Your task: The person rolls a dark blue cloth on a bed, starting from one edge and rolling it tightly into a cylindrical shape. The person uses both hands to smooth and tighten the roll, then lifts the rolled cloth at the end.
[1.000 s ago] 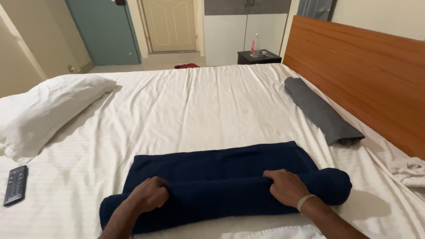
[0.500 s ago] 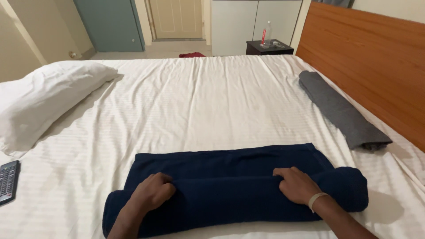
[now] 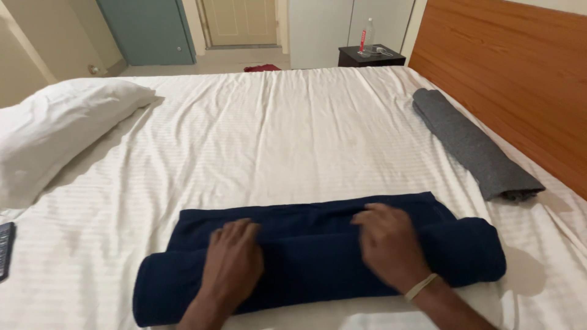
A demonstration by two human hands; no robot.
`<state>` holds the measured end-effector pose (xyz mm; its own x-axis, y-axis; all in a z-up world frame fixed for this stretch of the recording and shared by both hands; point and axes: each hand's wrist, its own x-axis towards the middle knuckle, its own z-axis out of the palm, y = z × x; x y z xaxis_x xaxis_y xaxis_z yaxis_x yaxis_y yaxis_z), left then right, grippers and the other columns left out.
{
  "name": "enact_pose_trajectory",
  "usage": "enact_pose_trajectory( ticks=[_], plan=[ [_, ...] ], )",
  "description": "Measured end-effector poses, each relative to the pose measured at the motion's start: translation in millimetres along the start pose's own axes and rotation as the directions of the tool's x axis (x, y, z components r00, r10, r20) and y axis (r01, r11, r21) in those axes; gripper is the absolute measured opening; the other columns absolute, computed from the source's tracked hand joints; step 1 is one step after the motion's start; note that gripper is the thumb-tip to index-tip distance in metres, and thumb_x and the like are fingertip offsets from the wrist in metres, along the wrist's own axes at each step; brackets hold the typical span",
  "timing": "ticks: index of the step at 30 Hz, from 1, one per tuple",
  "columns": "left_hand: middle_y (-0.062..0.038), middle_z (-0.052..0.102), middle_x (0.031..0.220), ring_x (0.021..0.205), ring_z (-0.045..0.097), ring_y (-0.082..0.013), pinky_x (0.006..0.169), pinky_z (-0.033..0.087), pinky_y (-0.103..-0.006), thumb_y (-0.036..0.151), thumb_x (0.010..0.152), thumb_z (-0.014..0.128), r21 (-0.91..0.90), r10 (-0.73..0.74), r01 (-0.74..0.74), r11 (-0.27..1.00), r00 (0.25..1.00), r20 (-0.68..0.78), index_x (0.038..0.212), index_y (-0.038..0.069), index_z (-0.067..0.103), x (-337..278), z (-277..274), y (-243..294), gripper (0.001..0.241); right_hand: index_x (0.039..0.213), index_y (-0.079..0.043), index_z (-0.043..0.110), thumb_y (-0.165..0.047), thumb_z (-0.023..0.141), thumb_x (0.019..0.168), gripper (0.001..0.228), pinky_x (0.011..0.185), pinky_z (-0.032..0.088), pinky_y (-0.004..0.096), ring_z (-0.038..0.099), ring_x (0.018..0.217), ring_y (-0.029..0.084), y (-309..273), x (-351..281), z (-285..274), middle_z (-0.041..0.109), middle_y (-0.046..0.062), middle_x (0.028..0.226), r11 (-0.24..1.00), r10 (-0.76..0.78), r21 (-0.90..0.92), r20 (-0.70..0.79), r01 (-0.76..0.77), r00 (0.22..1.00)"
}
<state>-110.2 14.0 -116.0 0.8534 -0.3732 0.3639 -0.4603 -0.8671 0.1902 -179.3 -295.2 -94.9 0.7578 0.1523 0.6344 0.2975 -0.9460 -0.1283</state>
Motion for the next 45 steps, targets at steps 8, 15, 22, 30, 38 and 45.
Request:
enact_pose_trajectory(
  ticks=[8,15,22,30,38,45],
  plan=[
    [-0.020,0.055,0.142,0.137,0.044,-0.0402,0.115,0.016,-0.0664,0.045,0.098,0.048,-0.122,0.217,-0.223,0.967,0.974,-0.062,0.141,0.003,0.053,-20.2,29.4,51.8,0.061,0.145,-0.001,0.047,-0.047,0.038,0.104,0.062,0.114,0.019,0.059,0.040,0.141,0.037,-39.0,-18.4,22.8,0.052,0.019,0.149,0.996,-0.083,0.012,0.367,0.085,0.926],
    [-0.008,0.053,0.145,0.139,0.044,-0.0292,0.122,0.015,-0.0637,0.053,0.101,0.042,0.028,-0.027,0.022,0.999,0.981,0.194,0.144,0.015,0.048,-20.4,17.8,-11.5,0.058,0.139,-0.013,0.055,-0.051,0.030,0.104,0.057,0.127,0.021,0.049,0.049,0.139,0.024,62.8,-32.5,-8.3,0.061,0.006,0.141,0.941,0.323,-0.276,0.574,-0.194,0.753],
    [0.007,0.039,0.158,0.142,0.041,-0.0311,0.109,0.024,-0.0829,0.042,0.102,0.033,0.439,-0.337,0.170,0.882,0.879,0.337,0.152,0.037,0.038,-46.0,-31.8,-101.9,0.050,0.133,-0.023,0.060,-0.050,0.030,0.104,0.050,0.123,0.014,0.063,0.046,0.143,0.023,139.8,-59.9,-30.6,0.062,-0.001,0.141,0.821,0.541,-0.474,0.465,-0.319,0.701],
    [-0.036,0.073,0.108,0.098,0.073,-0.0480,0.088,0.057,-0.0537,0.073,0.098,0.049,-0.300,-0.718,0.885,0.355,0.464,0.519,0.124,-0.012,0.068,-67.9,-4.5,-193.3,0.091,0.138,-0.003,0.065,-0.062,0.048,0.099,0.072,0.113,0.042,0.056,0.054,0.130,0.049,221.0,-108.3,-17.9,0.059,0.030,0.142,0.424,0.901,0.015,0.093,-0.905,0.424],
    [-0.026,0.069,0.082,0.071,0.070,-0.0371,0.063,0.056,-0.0434,0.062,0.085,0.059,-0.382,-0.671,0.711,0.590,0.695,0.258,0.119,0.001,0.074,-56.1,22.5,-174.6,0.071,0.137,0.002,0.063,-0.070,0.057,0.088,0.088,0.101,0.051,0.056,0.063,0.124,0.044,194.8,-95.9,-49.4,0.065,0.026,0.136,0.089,0.934,0.211,0.322,-0.973,0.156],
    [-0.025,0.069,0.075,0.055,0.068,-0.0326,0.051,0.055,-0.0407,0.069,0.077,0.076,-0.450,-0.853,0.860,0.239,0.407,0.326,0.106,-0.020,0.068,-48.0,-31.6,-122.4,0.094,0.132,0.001,0.070,-0.075,0.060,0.086,0.089,0.103,0.050,0.048,0.068,0.118,0.040,203.4,-98.0,-43.6,0.073,0.027,0.125,0.259,0.934,0.088,0.232,-0.962,0.273]
  ],
)
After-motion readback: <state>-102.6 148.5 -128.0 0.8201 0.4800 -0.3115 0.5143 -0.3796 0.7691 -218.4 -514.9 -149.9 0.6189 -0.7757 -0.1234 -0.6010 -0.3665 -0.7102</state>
